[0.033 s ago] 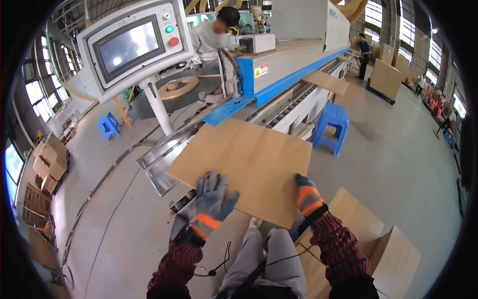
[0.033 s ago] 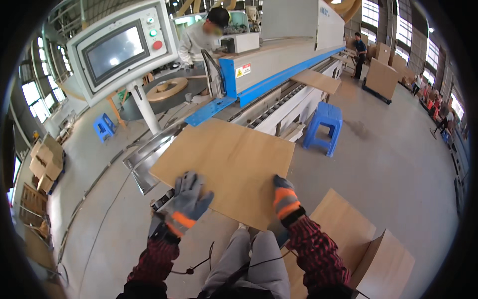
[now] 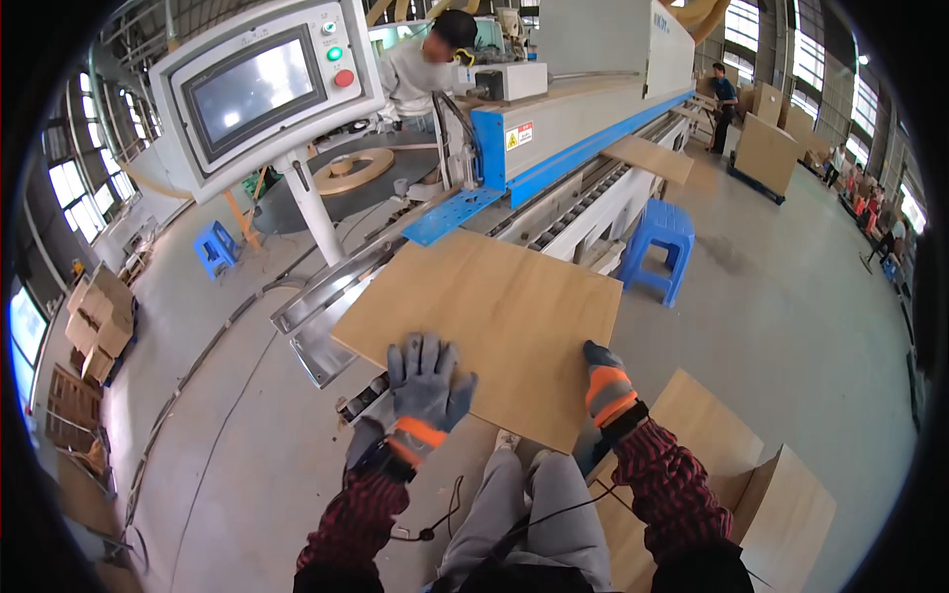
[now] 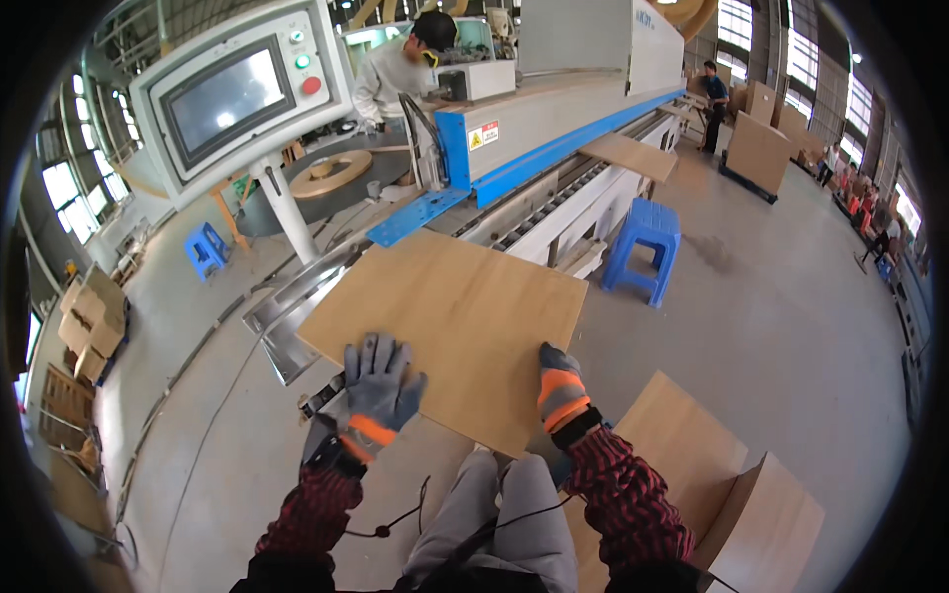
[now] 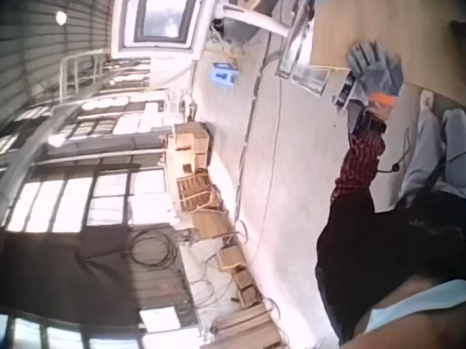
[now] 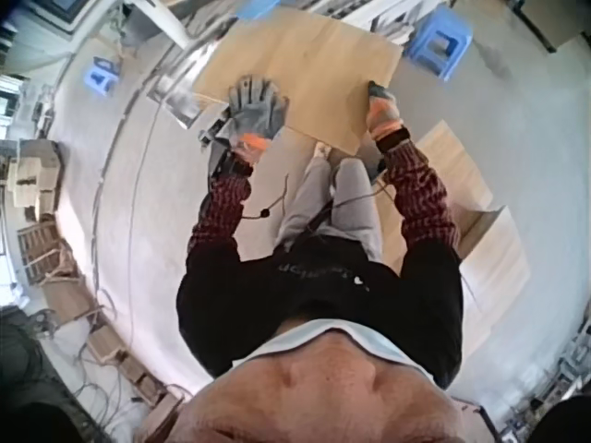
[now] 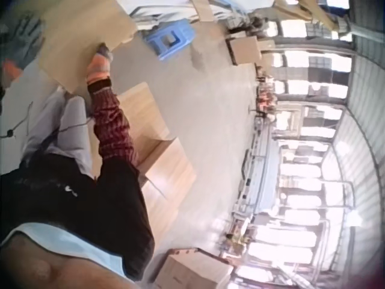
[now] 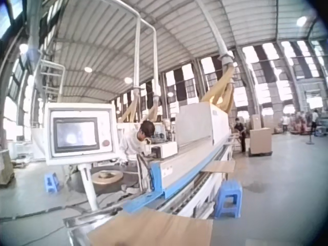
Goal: The person sits on the floor and repeatedly picks up rectangular wooden boards from a nearby stack. They place each board onto a conveyor belt or machine input area, then retrieve the next board from the stack. The process is repeated continuously.
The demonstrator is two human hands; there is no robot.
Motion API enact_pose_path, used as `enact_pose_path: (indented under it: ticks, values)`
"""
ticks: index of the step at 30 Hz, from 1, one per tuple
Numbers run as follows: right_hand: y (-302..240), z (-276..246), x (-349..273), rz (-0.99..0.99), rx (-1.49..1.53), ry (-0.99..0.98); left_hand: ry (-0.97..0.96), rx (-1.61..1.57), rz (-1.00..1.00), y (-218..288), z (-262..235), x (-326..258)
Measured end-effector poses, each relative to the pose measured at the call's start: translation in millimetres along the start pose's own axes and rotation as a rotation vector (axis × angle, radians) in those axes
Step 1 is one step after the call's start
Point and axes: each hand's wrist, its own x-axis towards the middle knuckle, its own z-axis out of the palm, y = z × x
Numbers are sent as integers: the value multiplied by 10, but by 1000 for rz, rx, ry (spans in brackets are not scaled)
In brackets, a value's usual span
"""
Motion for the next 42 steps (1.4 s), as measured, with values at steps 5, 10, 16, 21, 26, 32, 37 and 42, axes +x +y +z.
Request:
enact_pose_path:
  ticks: [5,10,16,21,26,32,37,42]
  values:
    - [-240,235,291,570,673,-4,24,11,-77,-266,449,358]
    - [-351,320,497,682,569,140,-50,53,-10,-321,620,703]
    - [174,125,885,263,-283,-56,-47,-145,121,690,458,680]
    - [351,-109,1246,16,-795,-399,-139,-71,116,1029,747,1055]
    - [846,58,1755,173,-734,-325,-152,-44,322,1504,1127,1294]
    - [1534,-157,1764,980,675,471,-101,113,366,1989,1606,1773]
    - [1986,-651,273,789,702,641,-50,182,311,1833,2048,2163]
    - [3020,-2240,-3860,728,-586,530,232,-297,414,2558,2151,1695]
